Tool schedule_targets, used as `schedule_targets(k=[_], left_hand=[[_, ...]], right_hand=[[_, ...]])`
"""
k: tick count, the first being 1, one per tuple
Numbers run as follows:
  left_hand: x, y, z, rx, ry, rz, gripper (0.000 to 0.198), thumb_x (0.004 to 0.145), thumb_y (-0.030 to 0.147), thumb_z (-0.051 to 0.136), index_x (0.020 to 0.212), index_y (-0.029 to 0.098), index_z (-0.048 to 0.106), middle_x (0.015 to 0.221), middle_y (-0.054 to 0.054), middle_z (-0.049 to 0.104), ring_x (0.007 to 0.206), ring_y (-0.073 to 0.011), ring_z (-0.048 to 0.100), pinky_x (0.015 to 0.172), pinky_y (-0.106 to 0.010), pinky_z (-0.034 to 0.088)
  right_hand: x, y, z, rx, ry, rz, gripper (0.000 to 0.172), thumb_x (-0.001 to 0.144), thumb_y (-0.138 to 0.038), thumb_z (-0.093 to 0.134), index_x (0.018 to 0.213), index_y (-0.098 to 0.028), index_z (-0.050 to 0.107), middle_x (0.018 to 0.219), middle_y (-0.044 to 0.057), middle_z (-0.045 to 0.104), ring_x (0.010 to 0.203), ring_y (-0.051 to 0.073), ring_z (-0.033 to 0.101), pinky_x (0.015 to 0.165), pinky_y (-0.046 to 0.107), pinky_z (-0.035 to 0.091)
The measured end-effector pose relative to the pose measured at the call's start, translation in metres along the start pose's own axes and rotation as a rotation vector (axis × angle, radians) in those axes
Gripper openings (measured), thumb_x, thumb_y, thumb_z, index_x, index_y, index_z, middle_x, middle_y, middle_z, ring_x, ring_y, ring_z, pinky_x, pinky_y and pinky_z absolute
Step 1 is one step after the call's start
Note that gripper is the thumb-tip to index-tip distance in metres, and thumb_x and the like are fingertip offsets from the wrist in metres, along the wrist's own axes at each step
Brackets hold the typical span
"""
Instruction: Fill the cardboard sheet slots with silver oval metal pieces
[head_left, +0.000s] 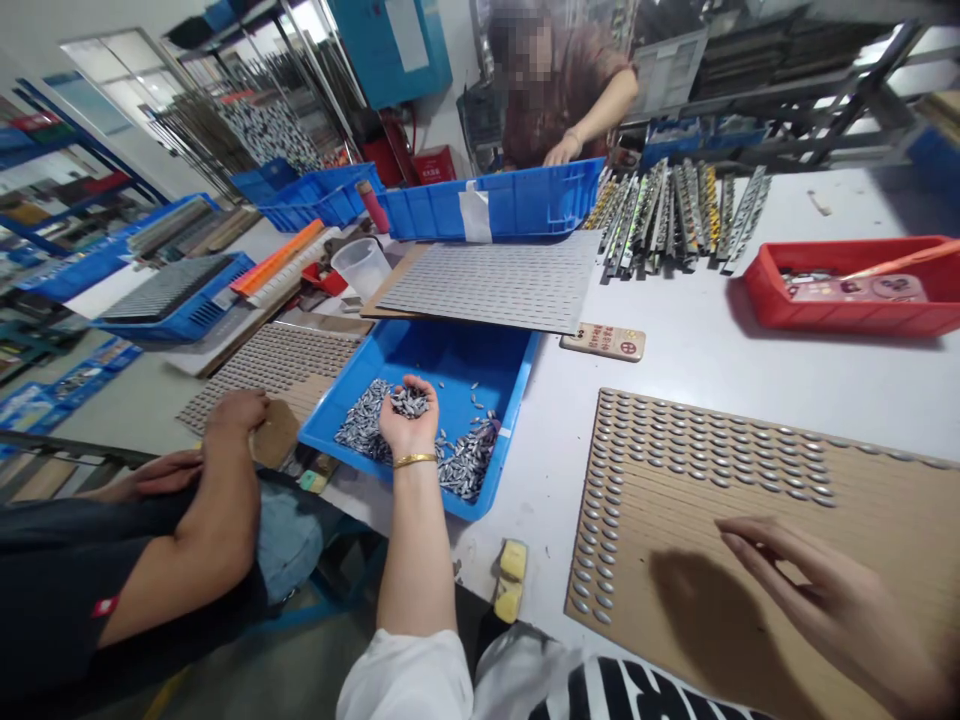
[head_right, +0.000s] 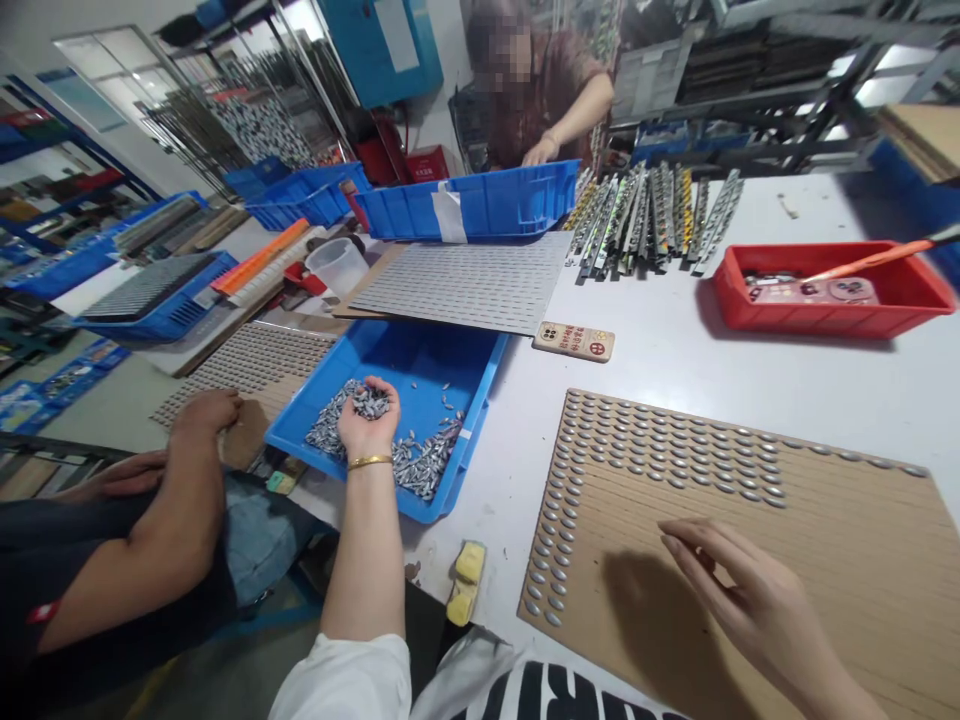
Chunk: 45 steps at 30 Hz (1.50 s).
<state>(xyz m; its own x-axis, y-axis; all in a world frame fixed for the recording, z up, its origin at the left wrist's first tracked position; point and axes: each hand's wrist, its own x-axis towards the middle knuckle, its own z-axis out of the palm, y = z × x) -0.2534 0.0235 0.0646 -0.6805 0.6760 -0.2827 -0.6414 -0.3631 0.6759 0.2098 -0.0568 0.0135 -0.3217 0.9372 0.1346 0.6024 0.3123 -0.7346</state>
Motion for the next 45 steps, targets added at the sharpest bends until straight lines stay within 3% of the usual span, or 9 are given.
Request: schedule_targets(k=[3, 6, 12, 15, 23, 27, 32, 39, 45], left_hand=[[-0.01, 0.002, 0.004, -0.005, -0.049, 0.033, 0.029, 0.091, 0.019, 0.027, 0.07, 0.019, 0.047, 0.065, -0.005, 0.055, 0.069, -0.0127, 0.058, 0.049, -0.019, 0.047], [-0.02, -0.002, 0.009, -0.009, -0.082, 0.043, 0.028, 0.091, 0.019, 0.027, 0.074, 0.018, 0.049, 0.071, -0.006, 0.059, 0.078, -0.0126, 0.06, 0.056, -0.019, 0.05], [-0.05, -0.031, 0.026, -0.069, -0.157, -0.041, 0.033, 0.093, 0.021, 0.026, 0.081, 0.017, 0.057, 0.091, -0.008, 0.068, 0.104, -0.018, 0.061, 0.086, -0.038, 0.054], [-0.075, -0.051, 0.033, -0.135, -0.223, -0.218, 0.031, 0.093, 0.023, 0.031, 0.086, 0.016, 0.061, 0.1, -0.009, 0.069, 0.111, -0.0213, 0.059, 0.09, -0.044, 0.052], [-0.156, -0.118, 0.035, -0.155, -0.161, -0.806, 0.024, 0.088, 0.029, 0.046, 0.087, 0.016, 0.066, 0.105, -0.01, 0.069, 0.114, -0.0269, 0.059, 0.09, -0.044, 0.052], [-0.179, -0.139, 0.032, -0.087, -0.144, -0.946, 0.02, 0.085, 0.029, 0.051, 0.088, 0.016, 0.067, 0.104, -0.011, 0.07, 0.112, -0.0266, 0.06, 0.085, -0.039, 0.054], [-0.187, -0.148, 0.038, -0.062, -0.14, -0.954, 0.021, 0.084, 0.028, 0.049, 0.085, 0.016, 0.067, 0.105, -0.012, 0.069, 0.11, -0.0258, 0.061, 0.086, -0.039, 0.054], [-0.185, -0.148, 0.041, -0.07, -0.121, -0.965, 0.02, 0.084, 0.028, 0.05, 0.083, 0.015, 0.066, 0.102, -0.011, 0.07, 0.11, -0.0248, 0.061, 0.088, -0.037, 0.053], [-0.18, -0.148, 0.035, 0.001, -0.083, -0.984, 0.011, 0.08, 0.024, 0.056, 0.083, 0.016, 0.063, 0.088, -0.005, 0.069, 0.086, -0.0158, 0.066, 0.071, -0.028, 0.056]], right_hand=[[0.005, -0.004, 0.005, 0.021, -0.039, -0.018, 0.024, 0.083, -0.044, 0.059, 0.092, -0.024, 0.07, 0.093, 0.009, 0.07, 0.081, 0.022, 0.069, 0.057, 0.021, 0.059], [0.009, -0.008, 0.011, 0.057, -0.056, -0.005, 0.026, 0.084, -0.044, 0.058, 0.092, -0.023, 0.07, 0.093, 0.01, 0.07, 0.08, 0.021, 0.068, 0.051, 0.02, 0.058], [0.014, -0.015, 0.02, 0.093, -0.077, -0.01, 0.022, 0.086, -0.039, 0.057, 0.095, -0.022, 0.068, 0.093, 0.008, 0.068, 0.081, 0.019, 0.067, 0.053, 0.019, 0.057], [0.02, -0.023, 0.021, 0.091, -0.086, -0.039, 0.02, 0.089, -0.034, 0.054, 0.097, -0.022, 0.066, 0.094, 0.008, 0.067, 0.08, 0.018, 0.066, 0.052, 0.02, 0.056], [0.061, -0.067, 0.028, -0.026, 0.07, -0.331, 0.026, 0.091, -0.019, 0.05, 0.113, -0.024, 0.061, 0.099, 0.009, 0.064, 0.087, 0.02, 0.06, 0.074, 0.034, 0.051], [0.068, -0.068, 0.037, -0.164, 0.072, -0.276, 0.026, 0.09, -0.023, 0.051, 0.114, -0.024, 0.062, 0.089, 0.008, 0.061, 0.078, 0.019, 0.055, 0.067, 0.033, 0.047], [0.066, -0.062, 0.04, -0.151, 0.025, -0.183, 0.02, 0.09, -0.024, 0.052, 0.105, -0.024, 0.064, 0.088, 0.007, 0.057, 0.082, 0.02, 0.054, 0.068, 0.032, 0.044], [0.071, -0.07, 0.037, 0.121, -0.029, -0.057, 0.009, 0.088, -0.022, 0.054, 0.085, -0.021, 0.062, 0.083, 0.004, 0.056, 0.076, 0.016, 0.053, 0.065, 0.029, 0.043], [0.071, -0.067, 0.041, 0.381, -0.017, 0.051, 0.011, 0.088, -0.027, 0.055, 0.083, -0.02, 0.062, 0.082, 0.003, 0.058, 0.071, 0.015, 0.053, 0.061, 0.028, 0.042]])
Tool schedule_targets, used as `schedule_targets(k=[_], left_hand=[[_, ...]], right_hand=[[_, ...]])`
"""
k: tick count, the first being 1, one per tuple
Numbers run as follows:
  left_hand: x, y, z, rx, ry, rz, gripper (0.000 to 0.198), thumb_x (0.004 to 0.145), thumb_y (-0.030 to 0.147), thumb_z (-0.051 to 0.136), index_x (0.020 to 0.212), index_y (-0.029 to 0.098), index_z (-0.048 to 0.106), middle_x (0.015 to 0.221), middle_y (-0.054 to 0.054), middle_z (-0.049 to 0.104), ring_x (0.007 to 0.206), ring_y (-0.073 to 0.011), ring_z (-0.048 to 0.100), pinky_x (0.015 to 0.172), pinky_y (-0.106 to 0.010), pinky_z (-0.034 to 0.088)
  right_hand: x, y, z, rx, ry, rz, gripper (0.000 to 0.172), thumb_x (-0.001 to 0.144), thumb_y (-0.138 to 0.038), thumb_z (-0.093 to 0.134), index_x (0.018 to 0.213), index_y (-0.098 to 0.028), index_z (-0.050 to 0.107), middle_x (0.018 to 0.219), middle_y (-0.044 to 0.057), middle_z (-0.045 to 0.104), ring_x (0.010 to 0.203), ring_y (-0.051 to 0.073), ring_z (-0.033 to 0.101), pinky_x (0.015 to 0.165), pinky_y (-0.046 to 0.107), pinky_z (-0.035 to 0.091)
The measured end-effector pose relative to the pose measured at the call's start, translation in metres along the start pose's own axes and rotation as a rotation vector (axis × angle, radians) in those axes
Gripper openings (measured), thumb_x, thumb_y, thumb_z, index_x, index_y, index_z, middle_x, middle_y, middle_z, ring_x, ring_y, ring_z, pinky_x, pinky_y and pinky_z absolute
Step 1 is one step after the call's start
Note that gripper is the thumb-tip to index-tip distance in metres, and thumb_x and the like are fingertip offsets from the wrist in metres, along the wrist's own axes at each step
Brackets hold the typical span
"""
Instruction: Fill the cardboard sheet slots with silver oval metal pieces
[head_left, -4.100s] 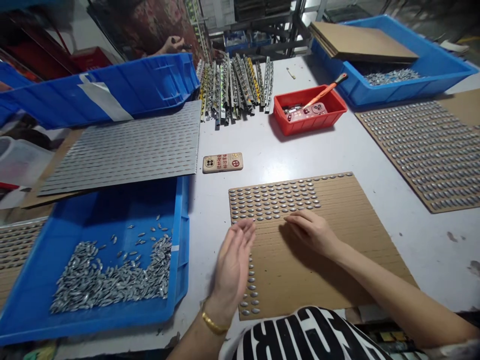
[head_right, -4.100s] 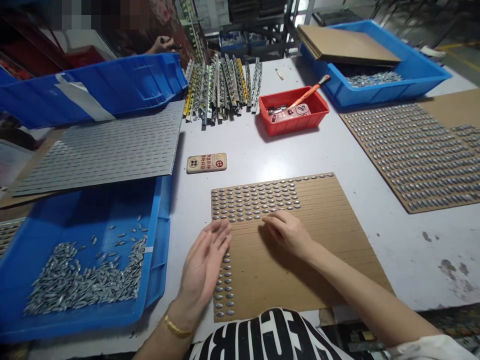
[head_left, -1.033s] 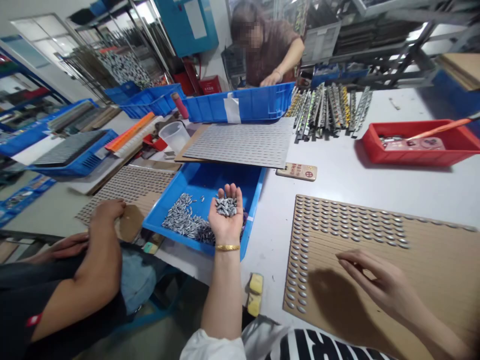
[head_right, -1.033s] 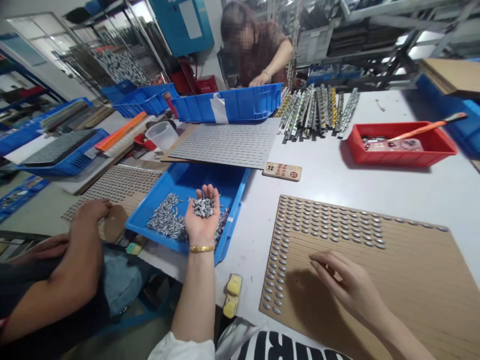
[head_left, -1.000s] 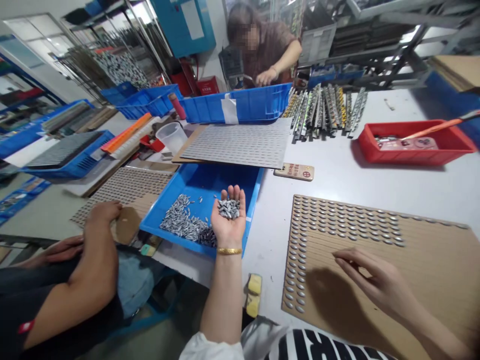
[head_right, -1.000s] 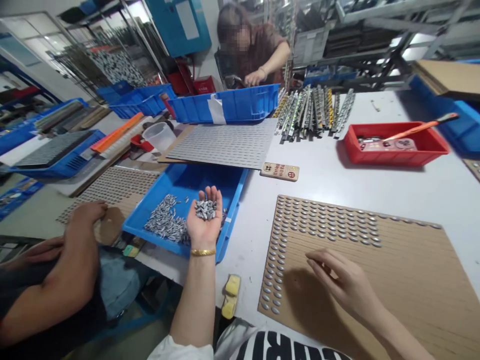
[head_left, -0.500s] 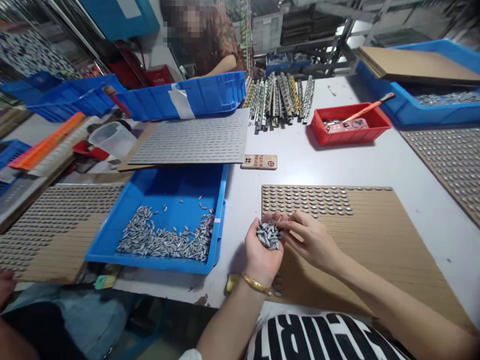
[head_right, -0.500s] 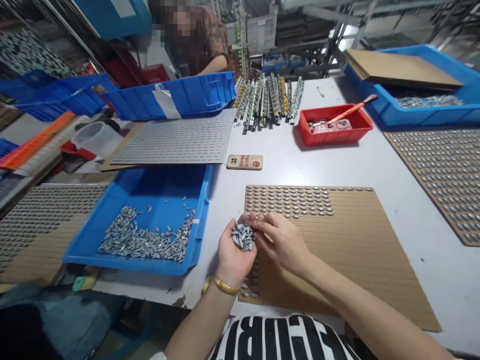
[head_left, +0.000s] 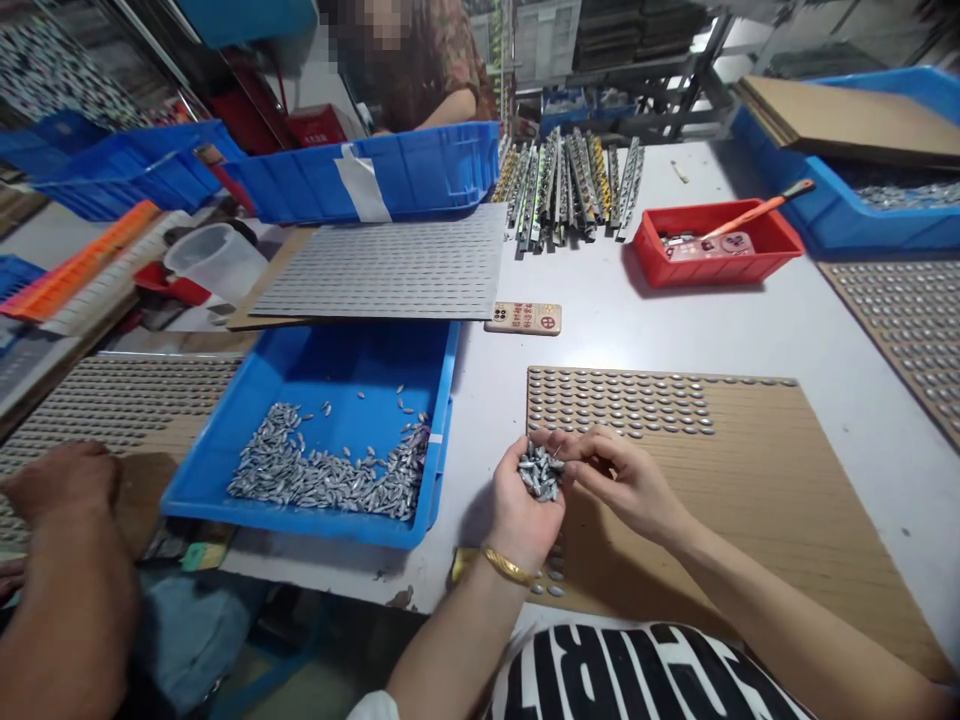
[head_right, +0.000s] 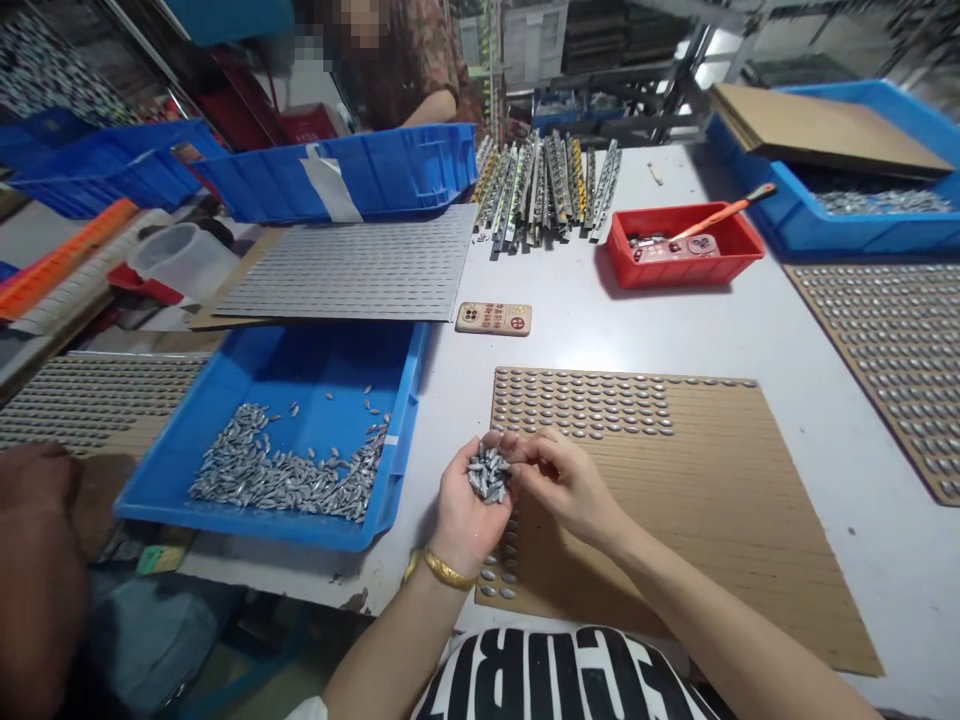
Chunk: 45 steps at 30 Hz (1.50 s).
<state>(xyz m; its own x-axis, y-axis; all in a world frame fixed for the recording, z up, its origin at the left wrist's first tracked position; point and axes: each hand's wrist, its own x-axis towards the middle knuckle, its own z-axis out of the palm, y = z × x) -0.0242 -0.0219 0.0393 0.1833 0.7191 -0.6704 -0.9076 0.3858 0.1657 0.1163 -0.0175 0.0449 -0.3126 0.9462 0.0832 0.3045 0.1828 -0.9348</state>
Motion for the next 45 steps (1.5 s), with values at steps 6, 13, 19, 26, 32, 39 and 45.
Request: schedule_targets(k=[6, 13, 19, 26, 32, 39, 45], left_hand=[[0.0, 0.002, -0.015, 0.173, 0.056, -0.127, 0.016, 0.08, 0.03, 0.062, 0.08, 0.015, 0.059, 0.065, 0.001, 0.055, 0.052, -0.0073, 0.053, 0.042, -0.016, 0.041], [-0.019, 0.008, -0.017, 0.577, -0.131, -0.144, 0.027, 0.079, 0.042, 0.063, 0.085, 0.016, 0.057, 0.068, 0.001, 0.051, 0.044, -0.0037, 0.041, 0.033, -0.014, 0.02], [-0.03, 0.012, -0.015, 0.776, -0.199, -0.217, 0.028, 0.079, 0.041, 0.064, 0.085, 0.016, 0.054, 0.067, 0.003, 0.047, 0.043, -0.0015, 0.034, 0.035, -0.013, 0.012], [-0.03, 0.005, -0.028, 0.716, -0.142, 0.03, 0.03, 0.08, 0.045, 0.061, 0.083, 0.017, 0.051, 0.069, 0.004, 0.044, 0.045, -0.0018, 0.034, 0.036, -0.014, 0.013], [-0.035, 0.007, -0.037, 0.729, -0.057, 0.224, 0.029, 0.081, 0.044, 0.061, 0.079, 0.018, 0.046, 0.069, 0.005, 0.043, 0.047, -0.0023, 0.033, 0.038, -0.015, 0.013], [-0.037, 0.008, -0.046, 0.853, -0.013, 0.365, 0.032, 0.081, 0.049, 0.06, 0.078, 0.019, 0.049, 0.059, 0.007, 0.035, 0.046, -0.0047, 0.028, 0.039, -0.017, 0.017], [-0.037, 0.012, -0.053, 0.87, -0.007, 0.388, 0.035, 0.076, 0.052, 0.064, 0.077, 0.019, 0.052, 0.055, 0.008, 0.035, 0.045, -0.0049, 0.029, 0.04, -0.018, 0.019]], right_hand=[[0.001, 0.005, -0.009, 0.115, -0.021, 0.083, 0.014, 0.088, -0.03, 0.056, 0.082, -0.018, 0.061, 0.077, 0.002, 0.059, 0.07, 0.014, 0.053, 0.062, 0.028, 0.043], [0.007, -0.002, -0.027, 0.096, -0.243, 0.101, 0.013, 0.087, -0.028, 0.056, 0.082, -0.018, 0.062, 0.078, 0.001, 0.059, 0.067, 0.012, 0.049, 0.059, 0.026, 0.04], [0.01, -0.006, -0.037, 0.147, -0.401, 0.153, 0.015, 0.087, -0.03, 0.058, 0.08, -0.017, 0.061, 0.073, -0.001, 0.057, 0.059, 0.009, 0.045, 0.054, 0.023, 0.037], [0.011, 0.001, -0.014, 0.159, -0.291, 0.205, 0.025, 0.085, -0.04, 0.058, 0.084, -0.016, 0.064, 0.076, 0.003, 0.063, 0.069, 0.014, 0.053, 0.061, 0.026, 0.043], [0.012, -0.006, 0.009, 0.023, -0.249, 0.151, 0.019, 0.084, -0.035, 0.059, 0.082, -0.018, 0.066, 0.075, 0.003, 0.065, 0.067, 0.014, 0.054, 0.059, 0.026, 0.041], [0.018, -0.018, 0.022, -0.06, -0.243, 0.14, 0.016, 0.082, -0.028, 0.057, 0.075, -0.017, 0.065, 0.065, 0.0, 0.061, 0.061, 0.013, 0.052, 0.056, 0.024, 0.038], [0.026, -0.018, 0.025, -0.034, -0.291, 0.182, 0.015, 0.078, -0.023, 0.054, 0.07, -0.016, 0.063, 0.061, -0.002, 0.057, 0.058, 0.011, 0.049, 0.054, 0.022, 0.036]])
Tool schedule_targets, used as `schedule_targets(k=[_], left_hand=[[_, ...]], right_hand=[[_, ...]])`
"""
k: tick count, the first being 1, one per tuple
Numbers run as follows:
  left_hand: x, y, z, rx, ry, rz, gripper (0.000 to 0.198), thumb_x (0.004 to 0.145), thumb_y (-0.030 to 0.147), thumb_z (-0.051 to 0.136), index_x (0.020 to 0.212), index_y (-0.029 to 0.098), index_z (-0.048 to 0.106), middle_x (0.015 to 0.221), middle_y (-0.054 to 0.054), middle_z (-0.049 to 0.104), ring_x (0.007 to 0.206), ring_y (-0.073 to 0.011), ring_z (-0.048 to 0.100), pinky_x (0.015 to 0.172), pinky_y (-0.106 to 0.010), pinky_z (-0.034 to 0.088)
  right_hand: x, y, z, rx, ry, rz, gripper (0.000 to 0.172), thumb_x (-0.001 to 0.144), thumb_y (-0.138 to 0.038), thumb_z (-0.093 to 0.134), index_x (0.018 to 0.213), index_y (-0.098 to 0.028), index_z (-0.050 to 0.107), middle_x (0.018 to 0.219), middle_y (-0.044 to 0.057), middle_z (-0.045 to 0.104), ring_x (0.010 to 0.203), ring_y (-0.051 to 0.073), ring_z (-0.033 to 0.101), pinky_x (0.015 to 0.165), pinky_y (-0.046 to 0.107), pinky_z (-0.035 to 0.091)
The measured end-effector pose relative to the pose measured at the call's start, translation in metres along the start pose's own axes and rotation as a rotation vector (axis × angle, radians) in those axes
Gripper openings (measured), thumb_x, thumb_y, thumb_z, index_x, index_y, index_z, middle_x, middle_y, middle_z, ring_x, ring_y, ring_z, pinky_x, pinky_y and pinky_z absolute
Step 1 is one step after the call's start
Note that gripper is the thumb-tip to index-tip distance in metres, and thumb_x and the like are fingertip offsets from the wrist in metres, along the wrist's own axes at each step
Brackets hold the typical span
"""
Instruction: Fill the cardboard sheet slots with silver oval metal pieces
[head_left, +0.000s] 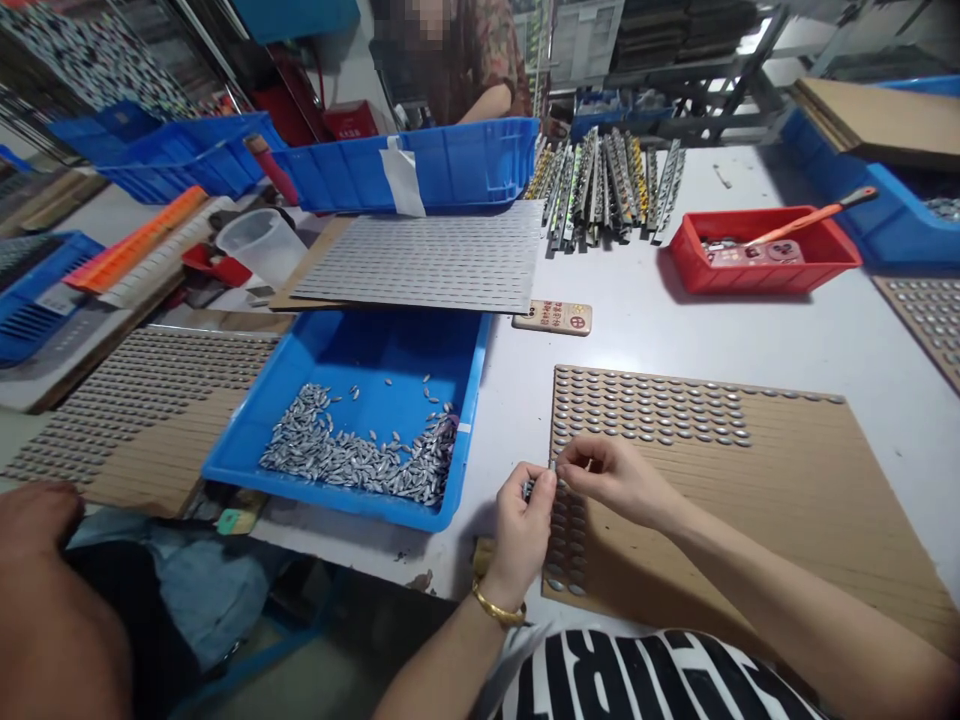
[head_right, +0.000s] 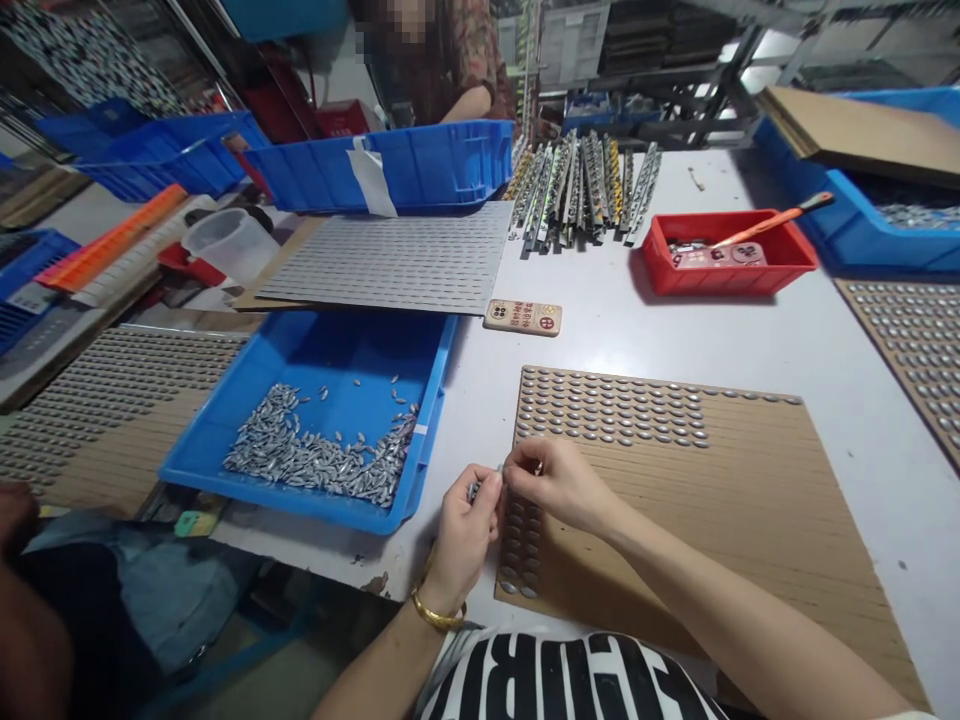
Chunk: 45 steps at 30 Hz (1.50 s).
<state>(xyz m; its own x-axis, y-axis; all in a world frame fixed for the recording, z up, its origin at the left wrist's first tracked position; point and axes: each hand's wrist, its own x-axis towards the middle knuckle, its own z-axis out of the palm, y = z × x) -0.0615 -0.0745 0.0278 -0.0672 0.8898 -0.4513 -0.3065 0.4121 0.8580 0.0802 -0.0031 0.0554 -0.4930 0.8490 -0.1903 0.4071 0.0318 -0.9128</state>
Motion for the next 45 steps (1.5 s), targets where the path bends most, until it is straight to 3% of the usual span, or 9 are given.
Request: schedule_targets(k=[6, 12, 17, 26, 35, 45], left_hand=[[0.003, 0.002, -0.001, -0.197, -0.034, -0.109, 0.033, 0.08, 0.048, 0.062, 0.076, 0.019, 0.046, 0.063, 0.007, 0.039, 0.044, -0.0023, 0.03, 0.039, -0.016, 0.011], [0.005, 0.002, -0.008, -0.305, -0.04, -0.159, 0.03, 0.08, 0.043, 0.062, 0.079, 0.019, 0.046, 0.07, 0.005, 0.043, 0.045, -0.0013, 0.034, 0.038, -0.015, 0.012], [0.005, 0.004, -0.011, -0.299, -0.036, -0.161, 0.029, 0.081, 0.044, 0.061, 0.08, 0.019, 0.046, 0.069, 0.005, 0.043, 0.046, -0.0017, 0.034, 0.038, -0.015, 0.013], [0.006, -0.001, -0.014, -0.115, 0.045, -0.061, 0.033, 0.08, 0.051, 0.059, 0.078, 0.02, 0.049, 0.06, 0.007, 0.036, 0.047, -0.004, 0.03, 0.039, -0.015, 0.015], [0.007, -0.003, -0.015, -0.039, 0.101, -0.01, 0.034, 0.08, 0.053, 0.059, 0.078, 0.019, 0.052, 0.059, 0.008, 0.032, 0.045, -0.0041, 0.027, 0.039, -0.016, 0.017], [0.008, -0.001, -0.019, -0.208, 0.045, -0.129, 0.031, 0.082, 0.047, 0.059, 0.079, 0.019, 0.047, 0.066, 0.006, 0.039, 0.046, -0.0022, 0.032, 0.039, -0.014, 0.015]], right_hand=[[0.008, 0.008, 0.006, 0.235, -0.048, 0.073, 0.013, 0.076, -0.023, 0.056, 0.068, -0.015, 0.063, 0.062, -0.001, 0.061, 0.059, 0.011, 0.05, 0.054, 0.022, 0.037], [0.014, 0.01, 0.015, 0.435, -0.084, 0.145, 0.01, 0.075, -0.021, 0.058, 0.07, -0.015, 0.063, 0.06, 0.0, 0.064, 0.053, 0.009, 0.05, 0.051, 0.021, 0.035], [0.016, 0.005, 0.019, 0.41, -0.062, 0.153, 0.011, 0.076, -0.023, 0.058, 0.071, -0.015, 0.063, 0.06, -0.001, 0.062, 0.053, 0.009, 0.049, 0.048, 0.021, 0.034], [0.018, 0.006, 0.021, 0.158, -0.023, 0.078, 0.014, 0.078, -0.024, 0.055, 0.071, -0.014, 0.062, 0.06, -0.002, 0.055, 0.058, 0.01, 0.047, 0.052, 0.022, 0.036], [0.018, 0.009, 0.031, 0.171, 0.063, 0.055, 0.01, 0.074, -0.02, 0.054, 0.067, -0.015, 0.06, 0.059, -0.003, 0.054, 0.057, 0.01, 0.047, 0.052, 0.022, 0.036], [0.017, 0.005, 0.037, 0.323, 0.067, 0.116, 0.012, 0.074, -0.023, 0.055, 0.067, -0.015, 0.06, 0.06, -0.002, 0.059, 0.058, 0.011, 0.052, 0.056, 0.023, 0.04]])
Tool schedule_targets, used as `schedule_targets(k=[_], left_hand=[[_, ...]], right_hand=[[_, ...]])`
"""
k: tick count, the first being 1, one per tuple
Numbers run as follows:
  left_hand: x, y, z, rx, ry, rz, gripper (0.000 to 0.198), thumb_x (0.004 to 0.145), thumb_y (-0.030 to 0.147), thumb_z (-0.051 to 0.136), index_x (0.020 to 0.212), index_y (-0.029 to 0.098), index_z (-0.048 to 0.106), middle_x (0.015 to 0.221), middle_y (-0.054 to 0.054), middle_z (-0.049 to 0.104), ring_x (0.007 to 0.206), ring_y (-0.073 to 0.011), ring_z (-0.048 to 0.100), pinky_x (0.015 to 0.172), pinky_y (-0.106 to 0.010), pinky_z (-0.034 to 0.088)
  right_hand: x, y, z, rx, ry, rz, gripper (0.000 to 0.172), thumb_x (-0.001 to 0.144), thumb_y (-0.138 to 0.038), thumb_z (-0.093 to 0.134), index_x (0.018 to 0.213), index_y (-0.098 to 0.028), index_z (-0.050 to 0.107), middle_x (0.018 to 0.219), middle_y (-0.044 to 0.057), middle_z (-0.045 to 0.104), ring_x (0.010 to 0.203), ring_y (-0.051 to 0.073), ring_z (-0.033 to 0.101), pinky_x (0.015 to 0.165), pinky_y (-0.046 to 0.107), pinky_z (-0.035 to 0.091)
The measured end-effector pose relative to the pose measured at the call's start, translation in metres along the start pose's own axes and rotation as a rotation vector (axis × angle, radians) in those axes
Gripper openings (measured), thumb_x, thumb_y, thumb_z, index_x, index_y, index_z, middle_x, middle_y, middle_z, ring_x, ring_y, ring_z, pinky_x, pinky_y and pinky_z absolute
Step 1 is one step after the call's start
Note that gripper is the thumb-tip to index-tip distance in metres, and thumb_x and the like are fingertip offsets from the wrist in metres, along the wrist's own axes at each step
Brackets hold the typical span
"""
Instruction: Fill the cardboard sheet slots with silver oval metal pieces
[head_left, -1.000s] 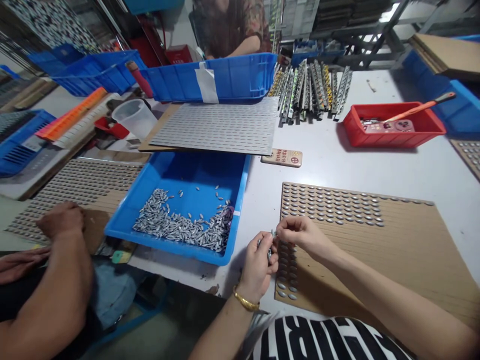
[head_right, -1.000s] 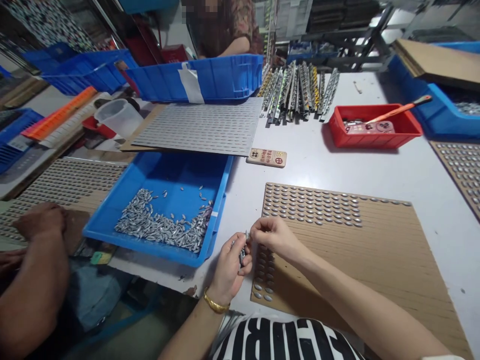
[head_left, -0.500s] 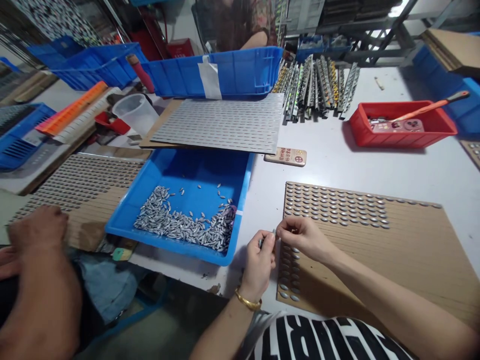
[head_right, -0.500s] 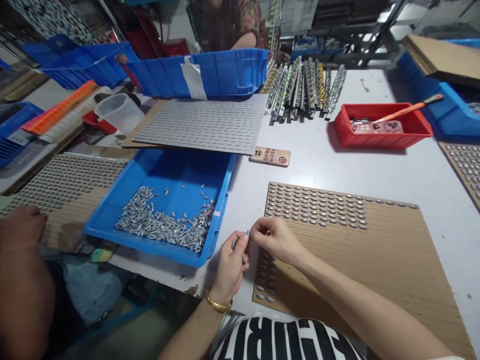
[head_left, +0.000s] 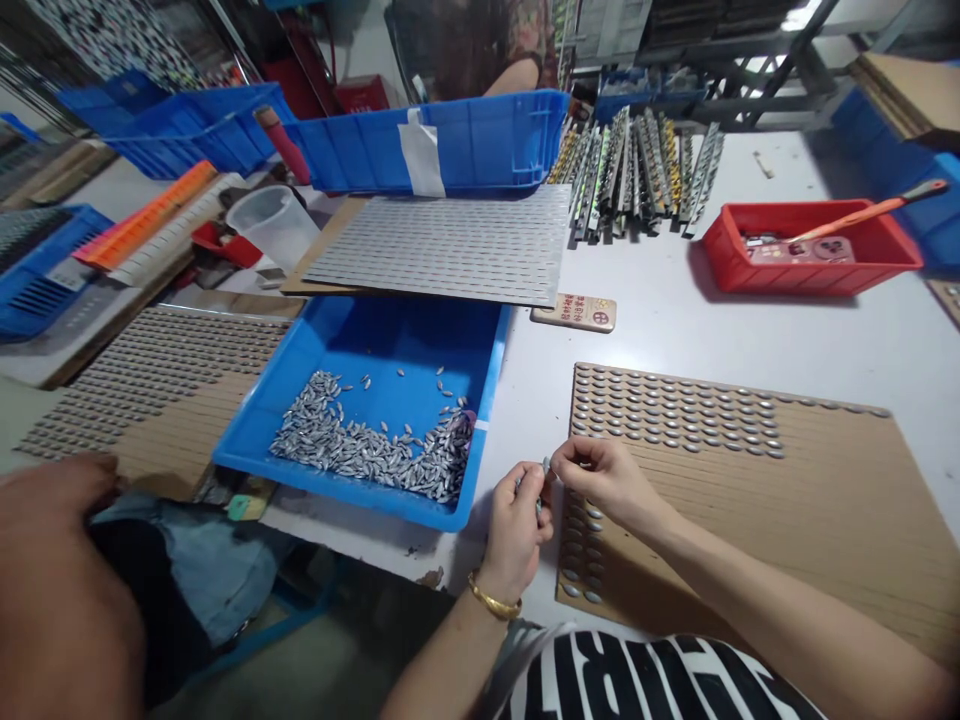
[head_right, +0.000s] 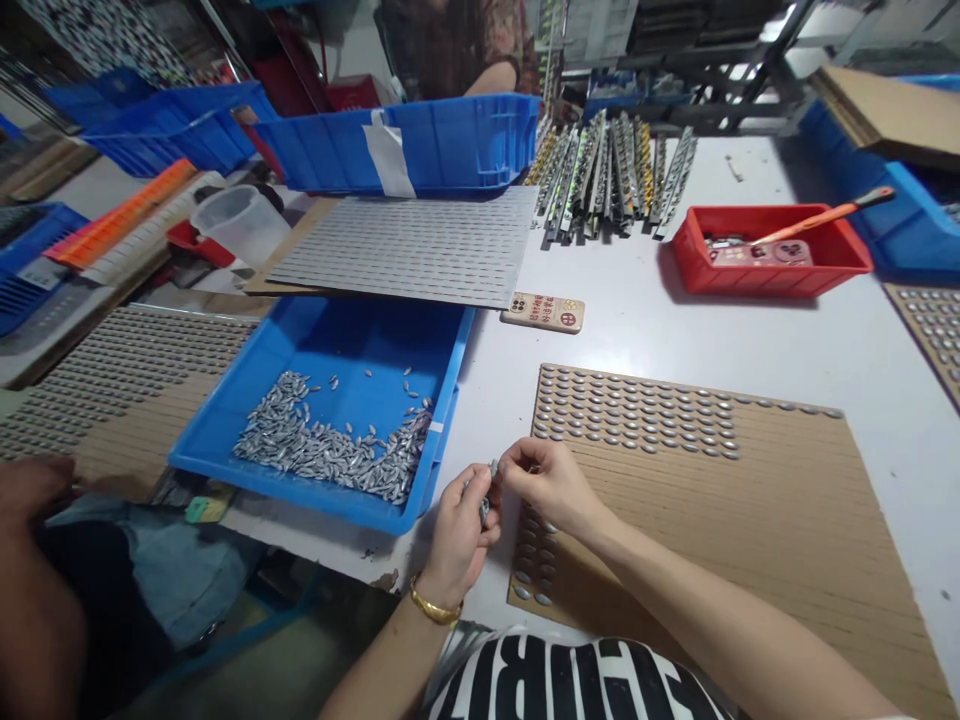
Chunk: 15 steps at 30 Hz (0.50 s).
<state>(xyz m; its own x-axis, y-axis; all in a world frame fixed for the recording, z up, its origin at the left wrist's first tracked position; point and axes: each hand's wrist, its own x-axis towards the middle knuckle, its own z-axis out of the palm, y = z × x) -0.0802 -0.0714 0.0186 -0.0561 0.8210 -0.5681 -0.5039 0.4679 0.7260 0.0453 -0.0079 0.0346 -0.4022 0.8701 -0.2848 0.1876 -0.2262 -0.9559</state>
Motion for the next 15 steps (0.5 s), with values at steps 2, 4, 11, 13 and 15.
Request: schedule_targets(k=[2, 4, 11, 13, 15], left_hand=[[-0.0004, 0.0006, -0.0001, 0.005, -0.012, 0.0, 0.032, 0.081, 0.049, 0.059, 0.079, 0.019, 0.047, 0.067, 0.006, 0.039, 0.046, -0.0022, 0.033, 0.039, -0.014, 0.015], [-0.001, 0.0013, 0.0, 0.024, -0.017, 0.011, 0.034, 0.081, 0.051, 0.059, 0.079, 0.019, 0.047, 0.066, 0.006, 0.037, 0.046, -0.0022, 0.033, 0.039, -0.014, 0.016], [-0.0003, 0.0007, -0.0001, 0.023, 0.0, 0.011, 0.036, 0.077, 0.052, 0.062, 0.077, 0.019, 0.048, 0.065, 0.006, 0.04, 0.047, -0.0024, 0.033, 0.038, -0.013, 0.016], [-0.0001, 0.0001, 0.0, -0.001, 0.009, 0.001, 0.037, 0.076, 0.053, 0.063, 0.078, 0.019, 0.048, 0.065, 0.006, 0.041, 0.046, -0.0022, 0.034, 0.038, -0.013, 0.016], [-0.0004, -0.0004, 0.0003, -0.015, 0.015, 0.001, 0.037, 0.076, 0.052, 0.064, 0.078, 0.019, 0.049, 0.065, 0.006, 0.042, 0.045, -0.002, 0.035, 0.038, -0.013, 0.015]], right_hand=[[0.0002, 0.0009, 0.0003, -0.018, 0.008, -0.013, 0.012, 0.075, -0.023, 0.054, 0.068, -0.015, 0.06, 0.061, -0.001, 0.06, 0.058, 0.011, 0.052, 0.056, 0.023, 0.041], [0.0002, 0.0015, 0.0007, -0.047, 0.019, -0.032, 0.011, 0.075, -0.023, 0.054, 0.068, -0.016, 0.06, 0.062, -0.001, 0.06, 0.059, 0.012, 0.053, 0.056, 0.023, 0.041], [-0.0006, 0.001, 0.0027, -0.081, 0.029, -0.047, 0.011, 0.074, -0.023, 0.055, 0.068, -0.016, 0.061, 0.061, -0.001, 0.06, 0.059, 0.012, 0.052, 0.056, 0.023, 0.041], [-0.0006, 0.0021, 0.0034, -0.063, 0.021, -0.04, 0.011, 0.074, -0.023, 0.055, 0.068, -0.016, 0.061, 0.06, -0.001, 0.061, 0.058, 0.012, 0.053, 0.055, 0.023, 0.042], [-0.0005, 0.0038, 0.0043, -0.046, 0.02, -0.036, 0.011, 0.074, -0.023, 0.056, 0.067, -0.016, 0.061, 0.06, -0.001, 0.062, 0.058, 0.013, 0.055, 0.055, 0.024, 0.043]])
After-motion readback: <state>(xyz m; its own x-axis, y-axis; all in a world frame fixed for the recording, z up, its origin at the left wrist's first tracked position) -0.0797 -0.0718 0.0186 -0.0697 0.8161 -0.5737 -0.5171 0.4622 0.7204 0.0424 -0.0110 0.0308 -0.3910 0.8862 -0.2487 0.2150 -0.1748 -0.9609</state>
